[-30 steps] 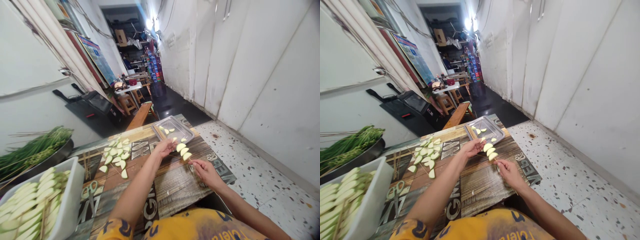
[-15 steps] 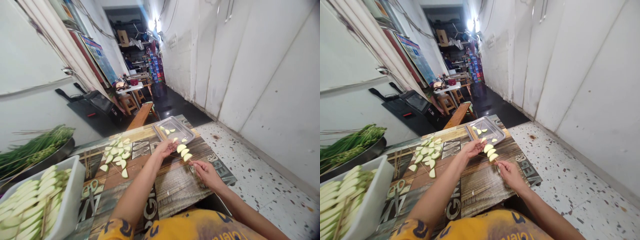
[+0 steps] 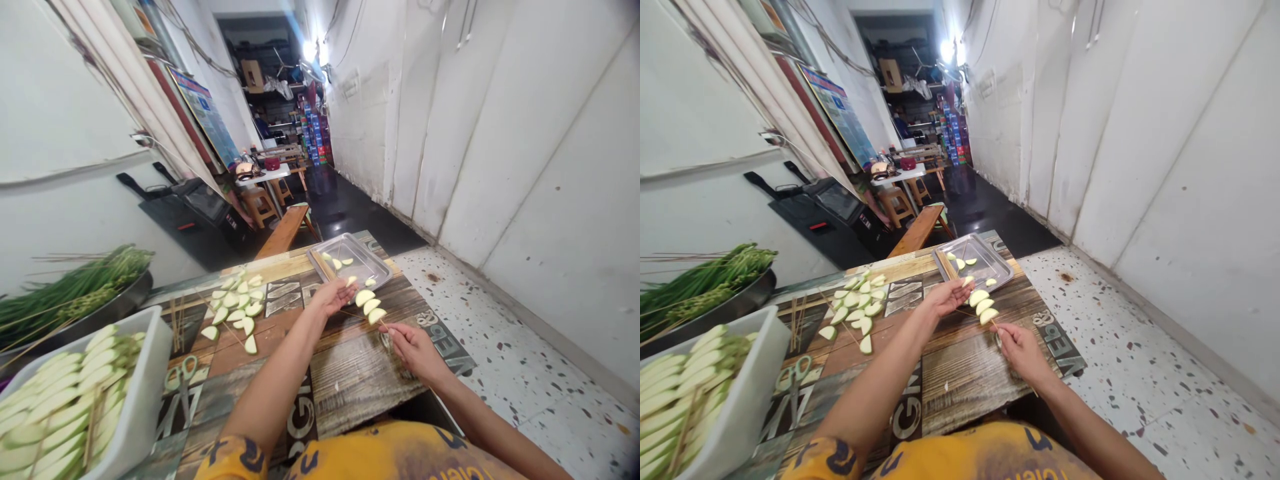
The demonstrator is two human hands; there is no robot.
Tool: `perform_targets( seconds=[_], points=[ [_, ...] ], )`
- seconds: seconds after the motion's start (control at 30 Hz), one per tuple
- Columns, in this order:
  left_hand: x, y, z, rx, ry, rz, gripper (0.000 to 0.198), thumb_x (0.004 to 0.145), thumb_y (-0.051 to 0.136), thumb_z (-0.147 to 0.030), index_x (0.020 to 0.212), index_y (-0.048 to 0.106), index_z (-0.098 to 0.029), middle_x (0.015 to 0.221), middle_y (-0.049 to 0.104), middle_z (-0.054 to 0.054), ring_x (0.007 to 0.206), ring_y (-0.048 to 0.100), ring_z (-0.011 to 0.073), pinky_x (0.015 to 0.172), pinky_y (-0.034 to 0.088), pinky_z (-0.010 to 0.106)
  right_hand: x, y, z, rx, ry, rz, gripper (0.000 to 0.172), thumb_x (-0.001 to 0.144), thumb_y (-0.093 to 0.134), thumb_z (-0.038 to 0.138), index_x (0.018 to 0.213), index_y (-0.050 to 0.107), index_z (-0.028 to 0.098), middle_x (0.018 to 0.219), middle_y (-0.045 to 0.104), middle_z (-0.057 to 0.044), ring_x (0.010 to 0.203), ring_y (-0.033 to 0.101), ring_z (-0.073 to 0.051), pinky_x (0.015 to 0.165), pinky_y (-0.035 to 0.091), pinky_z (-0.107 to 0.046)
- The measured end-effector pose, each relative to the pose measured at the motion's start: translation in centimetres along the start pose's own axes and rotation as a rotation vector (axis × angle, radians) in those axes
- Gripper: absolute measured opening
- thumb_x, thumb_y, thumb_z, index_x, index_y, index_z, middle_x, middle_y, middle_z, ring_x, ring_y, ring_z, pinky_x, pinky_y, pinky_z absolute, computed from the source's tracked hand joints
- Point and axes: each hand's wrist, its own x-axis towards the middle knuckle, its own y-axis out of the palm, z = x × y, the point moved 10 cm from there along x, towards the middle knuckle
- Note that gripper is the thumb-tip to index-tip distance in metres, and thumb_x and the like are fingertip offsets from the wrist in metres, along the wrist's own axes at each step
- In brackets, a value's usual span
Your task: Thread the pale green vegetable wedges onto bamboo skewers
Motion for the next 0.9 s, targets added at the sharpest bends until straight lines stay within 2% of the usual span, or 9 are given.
perform_targets(
  seconds=[0.53, 0.9],
  points=[
    [-0.3, -0.1, -0.6, 0.071, 0.062, -0.014, 0.008, 0.078, 0.054, -0.007, 0.084, 0.058, -0.007, 0.072, 0.067, 0.011, 0.06, 0.064, 0.0126, 0.055, 0.05, 0.02, 0.1, 0.1, 0.1, -0.039, 0.005, 0.014, 0.047, 0.079, 0.05, 0.049, 0.101, 0.059, 0.008, 0.044, 0.03, 0.009, 0.038, 0.024, -0.005, 0.037, 0.015, -0.018],
    [-0.9, 0.3, -1.0, 0.16, 0.07, 0.035, 0.007, 0.073, 0.059, -0.008, 0.08, 0.059, -0.008, 0.075, 0.067, 0.012, 0.064, 0.065, 0.0154, 0.054, 0.051, 0.02, 0.1, 0.0, -0.3, -0.05, 0.014, 0.025, 0.045, 0.08, 0.05, 0.047, 0.101, 0.058, 0.008, 0.043, 0.029, 0.01, 0.037, 0.022, -0.005, 0.037, 0.015, -0.019]
  ],
)
